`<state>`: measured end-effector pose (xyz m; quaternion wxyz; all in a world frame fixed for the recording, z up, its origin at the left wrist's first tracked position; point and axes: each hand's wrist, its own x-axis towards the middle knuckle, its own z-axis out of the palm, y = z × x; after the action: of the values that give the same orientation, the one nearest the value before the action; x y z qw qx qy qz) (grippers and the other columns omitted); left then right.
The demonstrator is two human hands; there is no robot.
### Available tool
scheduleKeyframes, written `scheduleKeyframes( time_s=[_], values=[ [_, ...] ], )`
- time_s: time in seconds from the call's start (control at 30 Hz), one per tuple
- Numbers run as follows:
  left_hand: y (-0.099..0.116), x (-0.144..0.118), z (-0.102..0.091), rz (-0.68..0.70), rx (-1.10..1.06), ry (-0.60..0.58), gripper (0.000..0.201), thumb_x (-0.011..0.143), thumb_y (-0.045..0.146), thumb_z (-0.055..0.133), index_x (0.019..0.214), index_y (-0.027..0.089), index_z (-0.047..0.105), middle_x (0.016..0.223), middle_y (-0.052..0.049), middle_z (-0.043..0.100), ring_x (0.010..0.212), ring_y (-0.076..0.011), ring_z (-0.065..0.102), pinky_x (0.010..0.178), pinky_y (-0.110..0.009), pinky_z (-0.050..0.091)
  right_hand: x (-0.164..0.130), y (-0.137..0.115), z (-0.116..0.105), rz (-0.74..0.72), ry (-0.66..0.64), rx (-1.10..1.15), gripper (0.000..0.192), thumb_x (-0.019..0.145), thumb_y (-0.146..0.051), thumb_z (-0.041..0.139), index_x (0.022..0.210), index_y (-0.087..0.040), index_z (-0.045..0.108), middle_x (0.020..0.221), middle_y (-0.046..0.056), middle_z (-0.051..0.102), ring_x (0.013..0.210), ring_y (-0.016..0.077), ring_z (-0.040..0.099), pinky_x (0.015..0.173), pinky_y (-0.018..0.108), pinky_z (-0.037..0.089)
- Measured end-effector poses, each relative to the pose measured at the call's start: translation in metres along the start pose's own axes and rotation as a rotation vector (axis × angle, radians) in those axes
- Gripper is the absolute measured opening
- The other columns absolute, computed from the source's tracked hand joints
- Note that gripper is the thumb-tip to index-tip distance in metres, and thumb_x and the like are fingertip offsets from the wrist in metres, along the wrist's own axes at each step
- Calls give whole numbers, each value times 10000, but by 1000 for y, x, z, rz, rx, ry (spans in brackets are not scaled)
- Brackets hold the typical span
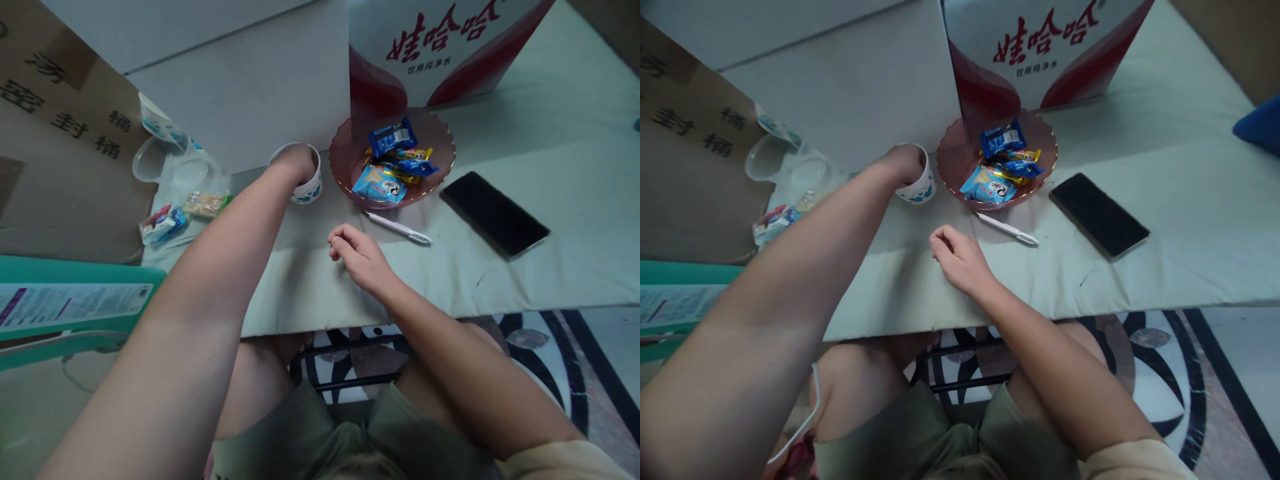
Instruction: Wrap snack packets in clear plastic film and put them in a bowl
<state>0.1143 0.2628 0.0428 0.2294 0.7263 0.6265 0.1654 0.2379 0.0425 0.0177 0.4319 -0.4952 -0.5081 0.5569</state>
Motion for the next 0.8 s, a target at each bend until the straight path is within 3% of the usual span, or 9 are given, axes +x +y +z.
scheduleKeyframes(
  time_s=[0.07,0.13,0.23,0.3,0.37,0.43,0.53,0.7,0.8],
  values=[
    [17,-2,-5,-123,107,-218,283,539,-8,770,465,163,557,574,-35,577,1055,-384,709,1034,-534,473,0,-1,-1,8,-7,7,229,930,-435,500,865,-233,585,755,-12,653,730,159,587,722,318,411],
    [36,-11,-16,-186,95,-271,266,566,-16,755,471,152,572,571,-28,567,982,-378,727,968,-547,507,1,-1,-2,11,-5,23,239,931,-441,496,860,-233,590,753,-11,655,730,157,588,723,315,414],
    [54,-45,-37,-125,-11,-64,250,752,60,694,533,130,596,576,-35,559,929,-335,720,936,-551,497,2,1,-2,7,8,49,244,934,-437,488,854,-231,593,742,-12,646,735,155,590,727,309,423],
    [47,-81,-47,-12,-81,116,223,942,162,547,743,128,643,719,-11,609,987,-211,683,985,-432,465,3,2,-1,7,15,51,243,935,-430,485,853,-228,593,729,-13,639,727,153,588,723,307,424],
    [22,-120,-50,116,-313,416,113,952,160,560,874,155,642,805,15,658,837,-138,651,865,-342,504,3,4,1,2,12,30,239,933,-425,487,853,-227,595,719,-15,637,714,151,584,715,307,423],
    [-13,-156,-49,85,-324,636,62,893,137,618,850,180,630,786,18,645,784,-144,628,811,-344,519,1,6,5,-1,4,-13,233,929,-418,492,847,-227,598,712,-14,640,702,150,581,706,311,418],
    [-66,-195,-50,-114,-98,757,174,774,127,704,930,198,677,998,-39,699,1075,-263,650,1060,-519,479,-2,9,12,-4,-15,-82,220,915,-412,515,834,-227,603,695,-15,641,682,151,574,693,319,405],
    [-128,-226,-70,-572,109,520,475,664,241,860,1111,307,714,1547,-46,501,1556,-515,209,1189,-786,151,-1,18,22,19,-37,-66,205,896,-411,548,815,-228,593,674,-22,620,665,143,565,673,312,405],
    [-153,-233,-77,-567,108,362,538,590,177,858,1107,223,717,1399,-144,614,1462,-531,372,1181,-775,246,3,21,25,23,-19,-42,168,886,-379,558,807,-233,584,653,-32,597,640,131,554,647,299,402]
  ],
)
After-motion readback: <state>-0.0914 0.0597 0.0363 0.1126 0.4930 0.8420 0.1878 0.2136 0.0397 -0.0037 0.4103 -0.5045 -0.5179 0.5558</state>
